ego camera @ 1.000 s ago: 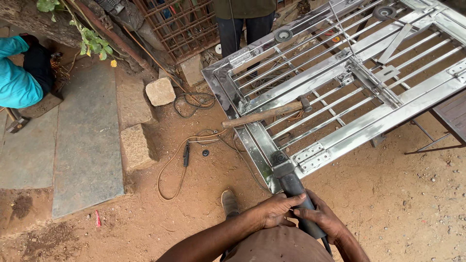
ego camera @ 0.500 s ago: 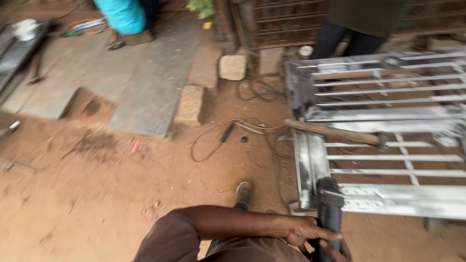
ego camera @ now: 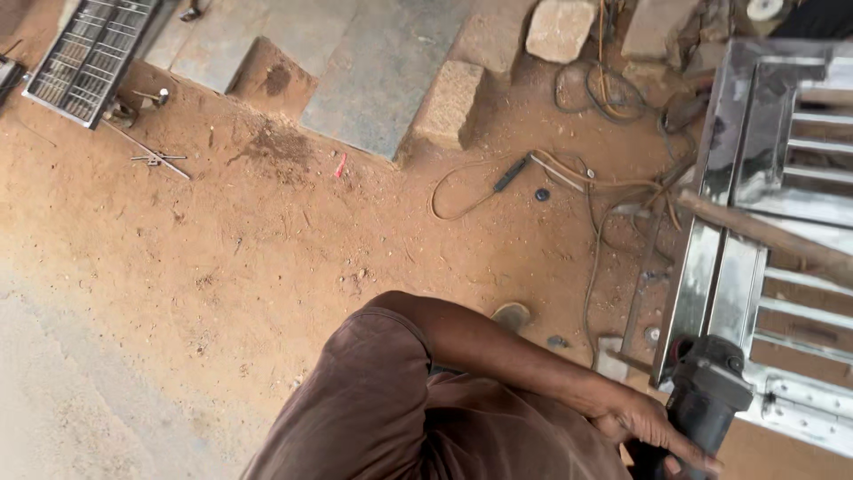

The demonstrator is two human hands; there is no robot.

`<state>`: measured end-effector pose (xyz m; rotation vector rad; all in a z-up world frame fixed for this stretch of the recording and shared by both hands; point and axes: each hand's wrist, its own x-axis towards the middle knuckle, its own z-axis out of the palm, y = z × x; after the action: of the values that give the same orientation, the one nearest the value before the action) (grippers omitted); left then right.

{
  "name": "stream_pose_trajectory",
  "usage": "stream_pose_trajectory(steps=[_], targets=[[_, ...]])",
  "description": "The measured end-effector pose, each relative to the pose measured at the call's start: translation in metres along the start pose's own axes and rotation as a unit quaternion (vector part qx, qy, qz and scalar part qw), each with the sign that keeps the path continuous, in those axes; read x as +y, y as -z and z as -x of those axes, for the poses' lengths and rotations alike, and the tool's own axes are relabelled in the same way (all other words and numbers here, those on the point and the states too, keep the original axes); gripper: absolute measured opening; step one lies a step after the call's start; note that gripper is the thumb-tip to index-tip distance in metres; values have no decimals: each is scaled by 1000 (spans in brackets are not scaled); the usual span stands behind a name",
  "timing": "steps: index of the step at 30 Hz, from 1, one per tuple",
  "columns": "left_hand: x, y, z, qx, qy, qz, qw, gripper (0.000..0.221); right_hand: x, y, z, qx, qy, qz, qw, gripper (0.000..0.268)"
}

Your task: The person uses a hand-held angle grinder to smooth and polish the welded joints and surfaces of a large metal gate frame, moving the tool along the edges and corners.

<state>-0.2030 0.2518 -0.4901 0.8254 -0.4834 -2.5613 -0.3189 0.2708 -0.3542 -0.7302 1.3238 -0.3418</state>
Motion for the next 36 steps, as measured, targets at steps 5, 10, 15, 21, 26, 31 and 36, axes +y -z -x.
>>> stream_pose_trajectory(steps=[5, 10, 15, 21, 26, 31, 36], targets=[[2, -48, 53, 54, -33, -68, 996, 78, 29, 15, 48, 27, 46, -75, 996, 50], [46, -73, 112, 14, 66, -70, 995, 71, 10, -22, 71, 65, 22, -122, 990, 61], [48, -71, 118, -61, 35, -95, 993, 84, 23, -42, 92, 133, 35, -132, 982, 66], [39, -57, 99, -68, -21, -141, 987, 84, 10, -57, 77, 135, 43, -129, 982, 52], [38, -55, 83, -53, -67, -122, 989, 87, -3, -57, 63, 147, 53, -111, 981, 53], [39, -55, 79, -67, -52, -153, 985, 91, -12, -58, 65, 140, 44, -92, 985, 58], [47, -56, 71, -48, -45, -141, 988, 101, -20, -55, 54, 134, 66, -95, 984, 60]])
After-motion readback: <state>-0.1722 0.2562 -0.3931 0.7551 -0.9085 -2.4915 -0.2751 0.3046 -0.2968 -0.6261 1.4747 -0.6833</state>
